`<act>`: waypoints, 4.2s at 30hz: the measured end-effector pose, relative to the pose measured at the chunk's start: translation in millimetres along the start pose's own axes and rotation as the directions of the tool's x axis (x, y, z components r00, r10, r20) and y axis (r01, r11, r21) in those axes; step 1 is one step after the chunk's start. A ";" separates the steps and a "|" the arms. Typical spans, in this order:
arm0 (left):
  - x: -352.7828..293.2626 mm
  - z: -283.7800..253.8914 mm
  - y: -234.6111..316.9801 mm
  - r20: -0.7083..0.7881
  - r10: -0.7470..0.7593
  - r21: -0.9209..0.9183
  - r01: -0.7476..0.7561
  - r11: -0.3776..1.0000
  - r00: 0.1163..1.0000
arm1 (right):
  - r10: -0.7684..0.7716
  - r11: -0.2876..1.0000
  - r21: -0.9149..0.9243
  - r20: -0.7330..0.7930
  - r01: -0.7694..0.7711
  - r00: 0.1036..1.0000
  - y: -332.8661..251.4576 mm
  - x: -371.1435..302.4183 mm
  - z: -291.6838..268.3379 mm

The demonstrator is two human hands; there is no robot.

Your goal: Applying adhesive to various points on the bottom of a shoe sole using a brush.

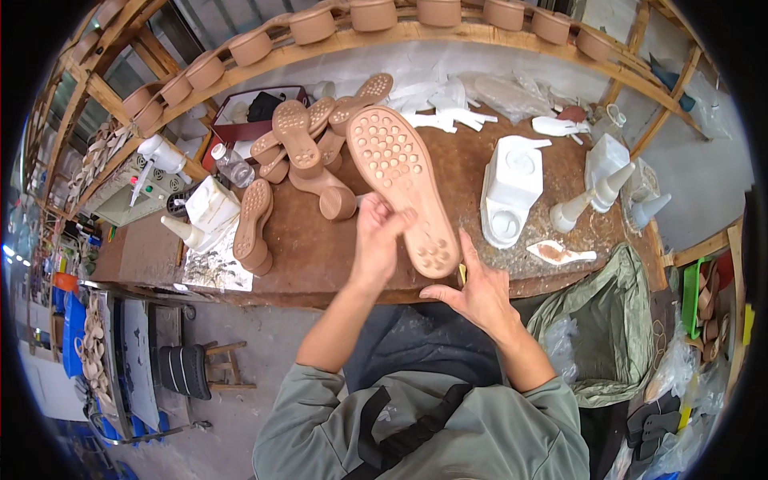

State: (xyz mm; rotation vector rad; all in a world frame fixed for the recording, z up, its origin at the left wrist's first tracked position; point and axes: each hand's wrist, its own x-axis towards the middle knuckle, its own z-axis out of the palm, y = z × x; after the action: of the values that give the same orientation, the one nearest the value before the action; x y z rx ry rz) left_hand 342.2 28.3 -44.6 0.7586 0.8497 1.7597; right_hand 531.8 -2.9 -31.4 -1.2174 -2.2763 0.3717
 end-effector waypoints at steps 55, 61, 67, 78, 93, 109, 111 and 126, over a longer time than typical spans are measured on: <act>-70.0 -35.2 -89.1 0.483 0.004 0.583 -0.325 0.745 0.875 | 0.500 0.784 0.486 -0.128 -0.385 0.857 154.2 12.8 11.6; -69.0 -33.8 -91.3 0.518 -0.002 0.547 -0.330 0.769 0.855 | 0.679 0.421 0.782 0.064 -0.459 0.732 159.7 15.9 8.2; -75.6 -35.1 -78.8 0.578 -0.028 0.487 -0.317 0.814 0.816 | 0.685 0.303 0.854 0.114 -0.423 0.719 126.9 20.3 -33.5; -98.1 -28.9 -57.2 0.709 0.002 0.252 -0.256 0.933 0.705 | 0.508 0.473 0.880 -0.233 -0.042 0.829 49.8 30.1 -45.7; -119.6 -25.2 -41.0 0.755 0.024 0.128 -0.183 0.975 0.655 | 0.385 0.560 0.826 -0.326 0.062 0.863 34.0 33.1 -84.6; -137.8 -16.4 -33.6 0.692 0.040 -0.001 -0.054 0.999 0.721 | 0.009 0.772 0.594 -0.367 0.227 0.930 -14.1 -26.5 -76.8; -140.3 -14.2 -31.6 0.675 0.035 -0.028 -0.022 0.999 0.737 | -0.054 0.764 0.558 -0.447 0.326 0.893 -15.8 -28.7 -69.8; -136.5 11.4 -15.5 0.400 -0.125 -0.460 0.317 0.830 0.908 | -0.144 0.730 0.538 -0.481 0.420 0.865 -32.6 -41.6 -52.4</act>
State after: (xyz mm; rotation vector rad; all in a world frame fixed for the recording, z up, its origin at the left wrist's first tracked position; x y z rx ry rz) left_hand 400.9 -94.7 -65.4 0.5574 0.1847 1.4746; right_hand 558.0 -55.9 13.7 -0.5088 -1.7094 0.6295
